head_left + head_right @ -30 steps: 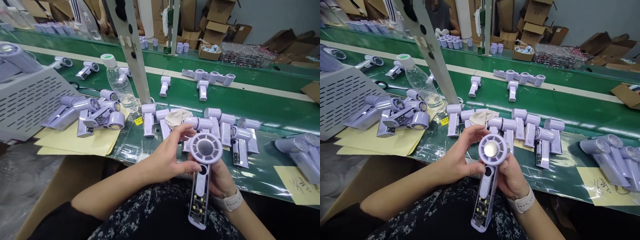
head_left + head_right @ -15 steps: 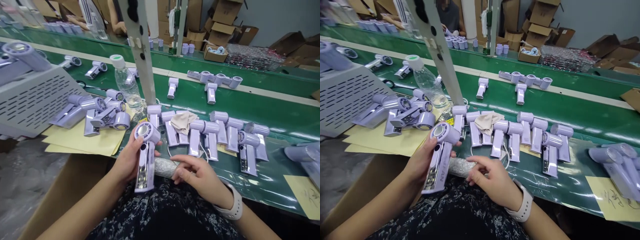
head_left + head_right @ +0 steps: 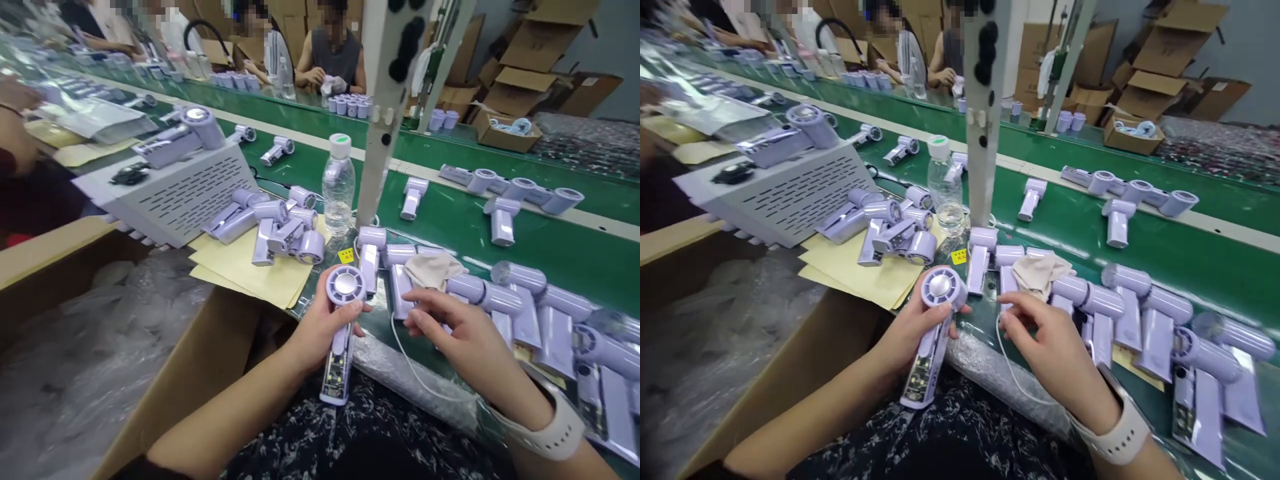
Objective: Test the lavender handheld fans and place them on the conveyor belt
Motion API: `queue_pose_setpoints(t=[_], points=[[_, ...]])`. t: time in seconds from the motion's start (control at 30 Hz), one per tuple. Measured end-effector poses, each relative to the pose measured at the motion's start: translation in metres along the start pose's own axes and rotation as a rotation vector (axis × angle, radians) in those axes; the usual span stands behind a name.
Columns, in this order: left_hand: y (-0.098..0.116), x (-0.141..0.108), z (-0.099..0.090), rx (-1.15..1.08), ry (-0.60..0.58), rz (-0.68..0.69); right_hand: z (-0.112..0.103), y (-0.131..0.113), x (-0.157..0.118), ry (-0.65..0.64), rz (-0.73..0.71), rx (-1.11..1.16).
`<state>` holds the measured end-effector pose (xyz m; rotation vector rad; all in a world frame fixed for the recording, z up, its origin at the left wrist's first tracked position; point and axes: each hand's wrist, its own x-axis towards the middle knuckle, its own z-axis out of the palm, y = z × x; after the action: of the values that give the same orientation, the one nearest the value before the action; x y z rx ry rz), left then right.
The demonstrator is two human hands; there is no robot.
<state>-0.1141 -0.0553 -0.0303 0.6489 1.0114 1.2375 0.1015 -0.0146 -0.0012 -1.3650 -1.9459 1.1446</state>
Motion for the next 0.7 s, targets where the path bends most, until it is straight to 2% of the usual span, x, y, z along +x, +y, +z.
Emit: queue_pose_setpoints(t=[0.17,0.33,0.5,0.6,0.7], points=[[-0.003,0.003,-0.008,-0.038,0.020,-0.002,0.013,0.007,0.003,-0.112,0.017,-0.007],[-0.005,0.003,-0.016,-0.097,0.069,-0.030,0.020,0.004,0.010,-0.216,-0.011,-0.075],[-0.005,0.003,-0.009,-0.234,0.060,0.057,0.025,-0.003,0.008,-0.185,-0.048,-0.098],[-0.007,0.003,-0.006,-0.234,0.018,0.059,0.029,-0.004,0.012,-0.184,-0.064,-0.132],[-0.010,0.001,-0.007,-0.186,-0.035,0.106,0.032,-0.005,0.024,-0.096,-0.155,-0.245]])
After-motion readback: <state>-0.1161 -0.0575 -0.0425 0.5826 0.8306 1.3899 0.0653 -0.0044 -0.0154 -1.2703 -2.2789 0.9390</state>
